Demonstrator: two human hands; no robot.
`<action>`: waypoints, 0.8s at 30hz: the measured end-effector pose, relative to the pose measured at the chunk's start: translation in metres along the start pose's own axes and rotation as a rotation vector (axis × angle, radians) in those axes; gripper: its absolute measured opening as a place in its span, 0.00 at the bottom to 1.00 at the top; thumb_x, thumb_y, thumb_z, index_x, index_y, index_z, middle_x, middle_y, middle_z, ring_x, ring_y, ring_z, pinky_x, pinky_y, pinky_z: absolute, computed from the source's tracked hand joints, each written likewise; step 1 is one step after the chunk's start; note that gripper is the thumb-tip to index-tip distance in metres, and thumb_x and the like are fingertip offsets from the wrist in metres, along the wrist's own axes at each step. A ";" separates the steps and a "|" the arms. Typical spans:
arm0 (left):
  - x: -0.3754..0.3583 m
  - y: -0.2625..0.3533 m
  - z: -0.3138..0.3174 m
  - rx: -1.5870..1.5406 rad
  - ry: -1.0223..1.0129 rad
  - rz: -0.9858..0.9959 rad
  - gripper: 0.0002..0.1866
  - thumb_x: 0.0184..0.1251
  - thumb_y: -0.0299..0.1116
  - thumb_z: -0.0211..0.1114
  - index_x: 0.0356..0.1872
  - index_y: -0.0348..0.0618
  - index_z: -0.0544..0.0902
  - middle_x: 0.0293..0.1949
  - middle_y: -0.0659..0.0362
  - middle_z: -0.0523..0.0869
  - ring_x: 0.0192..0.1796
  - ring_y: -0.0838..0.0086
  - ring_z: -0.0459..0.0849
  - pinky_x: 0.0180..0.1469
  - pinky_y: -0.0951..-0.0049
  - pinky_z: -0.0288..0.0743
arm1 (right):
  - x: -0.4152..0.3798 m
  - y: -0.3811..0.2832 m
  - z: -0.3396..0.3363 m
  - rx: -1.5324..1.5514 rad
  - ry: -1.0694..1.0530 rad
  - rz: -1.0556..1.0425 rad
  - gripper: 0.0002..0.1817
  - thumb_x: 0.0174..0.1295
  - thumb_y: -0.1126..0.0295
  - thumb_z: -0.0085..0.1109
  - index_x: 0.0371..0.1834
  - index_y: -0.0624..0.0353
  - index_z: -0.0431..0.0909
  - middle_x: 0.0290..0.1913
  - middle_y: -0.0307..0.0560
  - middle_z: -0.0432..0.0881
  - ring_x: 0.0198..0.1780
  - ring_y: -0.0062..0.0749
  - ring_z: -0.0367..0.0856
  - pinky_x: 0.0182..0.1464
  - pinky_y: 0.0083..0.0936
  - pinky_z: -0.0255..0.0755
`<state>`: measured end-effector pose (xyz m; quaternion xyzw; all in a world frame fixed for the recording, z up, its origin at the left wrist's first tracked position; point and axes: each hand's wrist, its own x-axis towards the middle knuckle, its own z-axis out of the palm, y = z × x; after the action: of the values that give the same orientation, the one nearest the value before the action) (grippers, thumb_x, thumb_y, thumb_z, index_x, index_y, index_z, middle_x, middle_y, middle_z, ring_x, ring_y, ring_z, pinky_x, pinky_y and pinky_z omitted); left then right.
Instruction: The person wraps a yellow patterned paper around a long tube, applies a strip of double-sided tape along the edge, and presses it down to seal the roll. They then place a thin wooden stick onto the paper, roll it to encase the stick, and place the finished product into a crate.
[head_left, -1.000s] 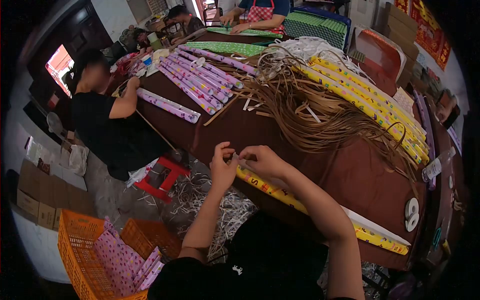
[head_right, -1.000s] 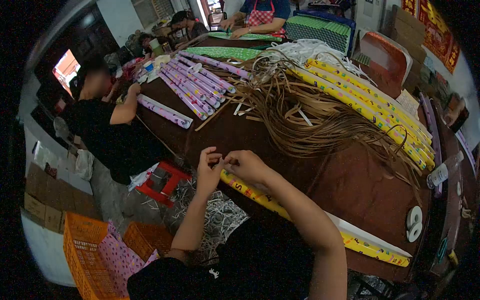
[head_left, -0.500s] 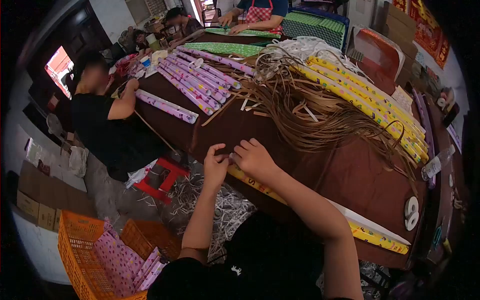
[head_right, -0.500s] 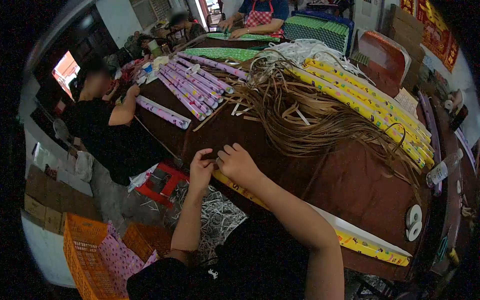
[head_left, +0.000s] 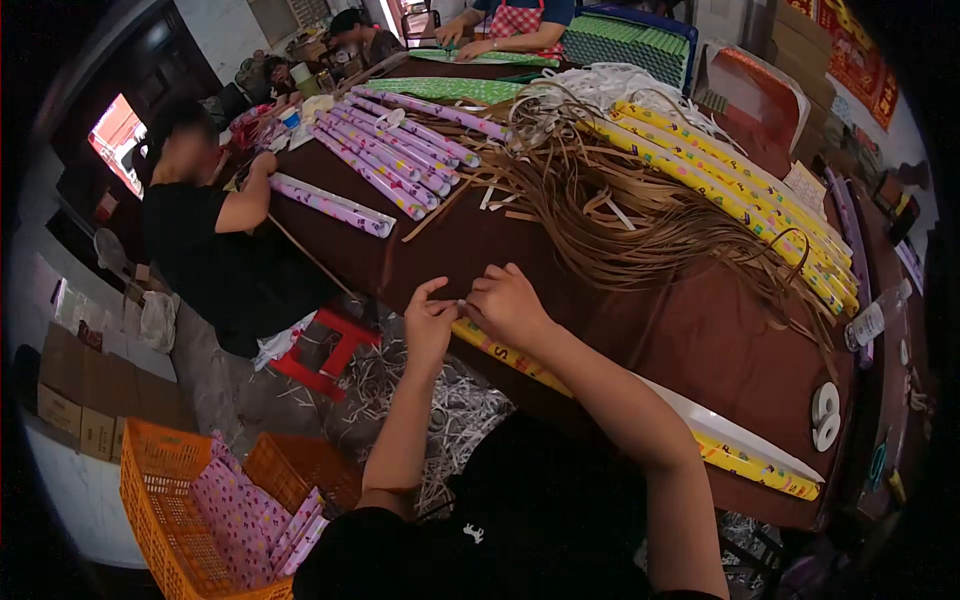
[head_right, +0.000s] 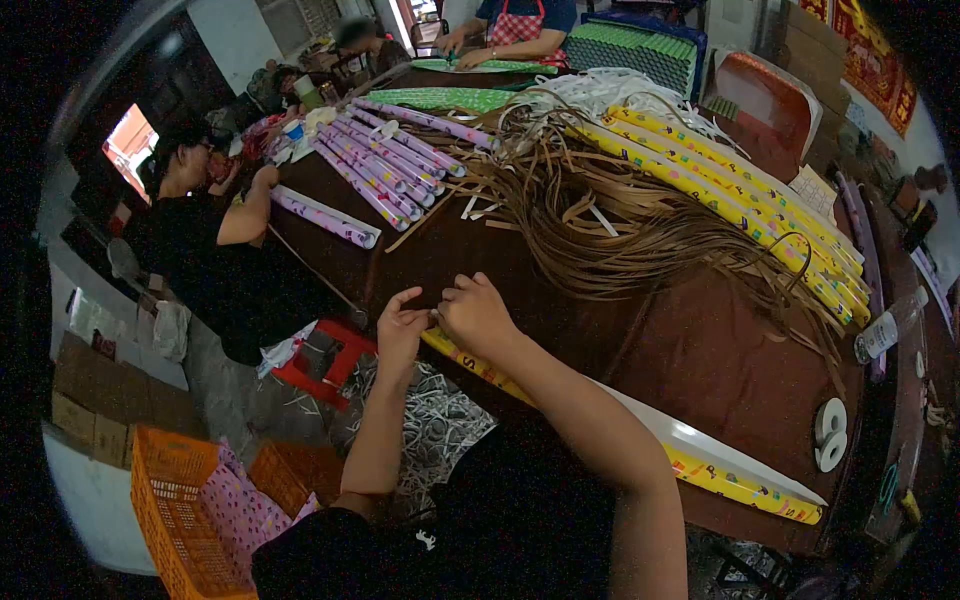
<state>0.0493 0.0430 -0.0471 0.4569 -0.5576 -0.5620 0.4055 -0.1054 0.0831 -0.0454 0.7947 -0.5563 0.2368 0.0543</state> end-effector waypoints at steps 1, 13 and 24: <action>-0.001 0.001 0.000 0.012 -0.003 -0.002 0.25 0.60 0.14 0.60 0.61 0.35 0.73 0.38 0.53 0.87 0.41 0.75 0.85 0.46 0.76 0.78 | 0.000 0.000 0.003 0.003 -0.003 0.000 0.08 0.48 0.65 0.68 0.27 0.56 0.86 0.35 0.39 0.82 0.46 0.35 0.75 0.51 0.34 0.65; 0.000 -0.006 0.000 -0.085 0.004 0.016 0.25 0.63 0.15 0.58 0.63 0.34 0.71 0.37 0.54 0.86 0.43 0.74 0.84 0.50 0.75 0.77 | 0.000 0.000 0.008 0.066 0.132 0.006 0.07 0.52 0.66 0.63 0.21 0.56 0.83 0.29 0.39 0.80 0.40 0.34 0.75 0.46 0.34 0.63; 0.002 -0.018 0.003 -0.035 0.005 0.098 0.23 0.63 0.15 0.58 0.60 0.38 0.72 0.37 0.56 0.85 0.42 0.77 0.83 0.48 0.78 0.76 | -0.001 -0.003 0.011 0.058 0.175 0.039 0.07 0.50 0.65 0.65 0.22 0.55 0.82 0.28 0.40 0.80 0.40 0.34 0.75 0.46 0.34 0.63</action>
<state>0.0473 0.0430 -0.0657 0.4234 -0.5684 -0.5498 0.4420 -0.0995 0.0808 -0.0549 0.7613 -0.5576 0.3222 0.0749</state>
